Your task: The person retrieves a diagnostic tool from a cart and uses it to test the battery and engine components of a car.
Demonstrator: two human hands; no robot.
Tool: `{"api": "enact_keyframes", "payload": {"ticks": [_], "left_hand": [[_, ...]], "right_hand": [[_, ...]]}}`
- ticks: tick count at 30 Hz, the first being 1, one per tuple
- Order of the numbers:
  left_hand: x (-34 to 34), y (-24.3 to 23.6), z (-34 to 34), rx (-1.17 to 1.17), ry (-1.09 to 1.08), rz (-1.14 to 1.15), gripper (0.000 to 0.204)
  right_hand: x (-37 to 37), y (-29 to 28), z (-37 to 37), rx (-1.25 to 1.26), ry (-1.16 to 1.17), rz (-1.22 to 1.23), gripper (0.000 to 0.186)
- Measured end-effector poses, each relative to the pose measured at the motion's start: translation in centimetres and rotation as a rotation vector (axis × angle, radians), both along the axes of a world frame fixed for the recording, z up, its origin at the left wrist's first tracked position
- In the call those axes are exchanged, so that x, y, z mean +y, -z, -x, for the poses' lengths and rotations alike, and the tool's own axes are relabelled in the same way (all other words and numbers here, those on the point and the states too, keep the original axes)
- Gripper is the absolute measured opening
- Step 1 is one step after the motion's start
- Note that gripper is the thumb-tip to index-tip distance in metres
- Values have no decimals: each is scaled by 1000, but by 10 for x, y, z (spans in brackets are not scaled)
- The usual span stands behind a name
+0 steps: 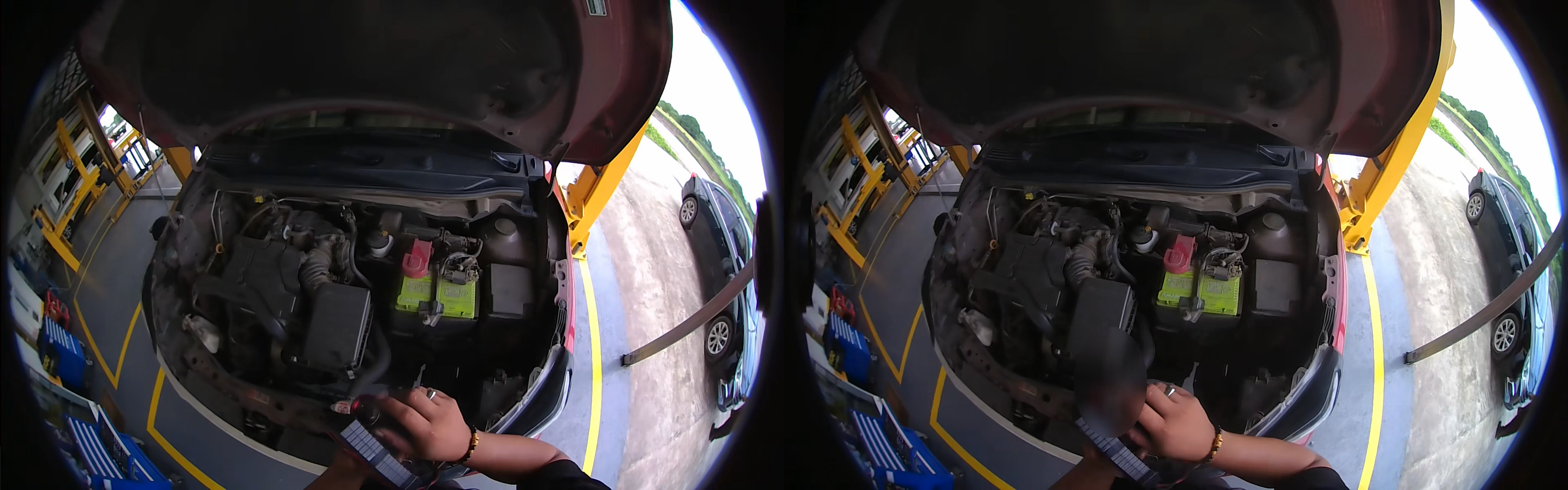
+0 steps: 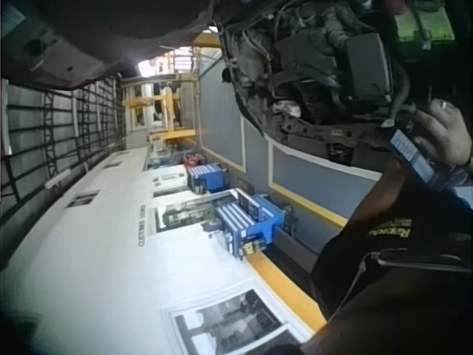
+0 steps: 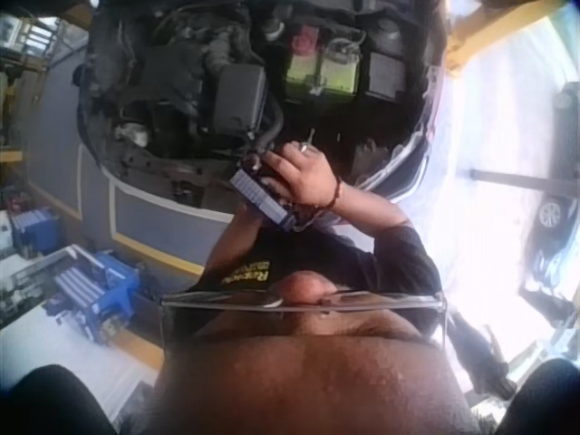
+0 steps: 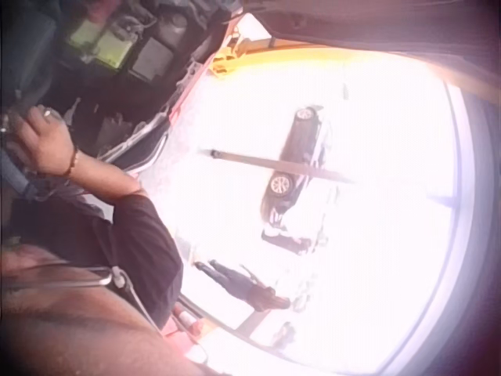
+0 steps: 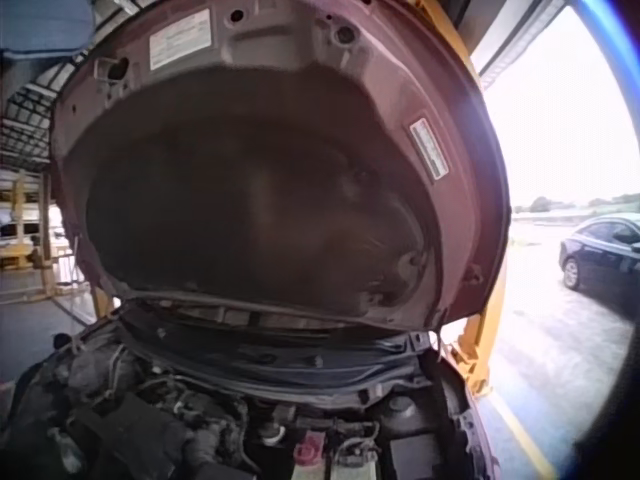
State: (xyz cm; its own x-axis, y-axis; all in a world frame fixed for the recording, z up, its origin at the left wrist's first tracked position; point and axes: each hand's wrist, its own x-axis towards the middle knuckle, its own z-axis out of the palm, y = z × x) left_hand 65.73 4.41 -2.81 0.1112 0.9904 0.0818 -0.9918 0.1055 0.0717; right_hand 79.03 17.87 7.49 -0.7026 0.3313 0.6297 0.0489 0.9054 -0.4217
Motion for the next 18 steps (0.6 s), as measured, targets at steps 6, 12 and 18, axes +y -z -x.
{"api": "enact_keyframes", "payload": {"ticks": [6,12,18], "left_hand": [[-27,44,15,108,-198,-34,59],[-26,92,15,123,-285,-79,59],[-22,128,6,145,-334,-115,60]], "right_hand": [[77,7,39,-70,-39,273,27],[235,76,124,-377,311,-66,41],[307,76,199,-774,298,-55,66]]}}
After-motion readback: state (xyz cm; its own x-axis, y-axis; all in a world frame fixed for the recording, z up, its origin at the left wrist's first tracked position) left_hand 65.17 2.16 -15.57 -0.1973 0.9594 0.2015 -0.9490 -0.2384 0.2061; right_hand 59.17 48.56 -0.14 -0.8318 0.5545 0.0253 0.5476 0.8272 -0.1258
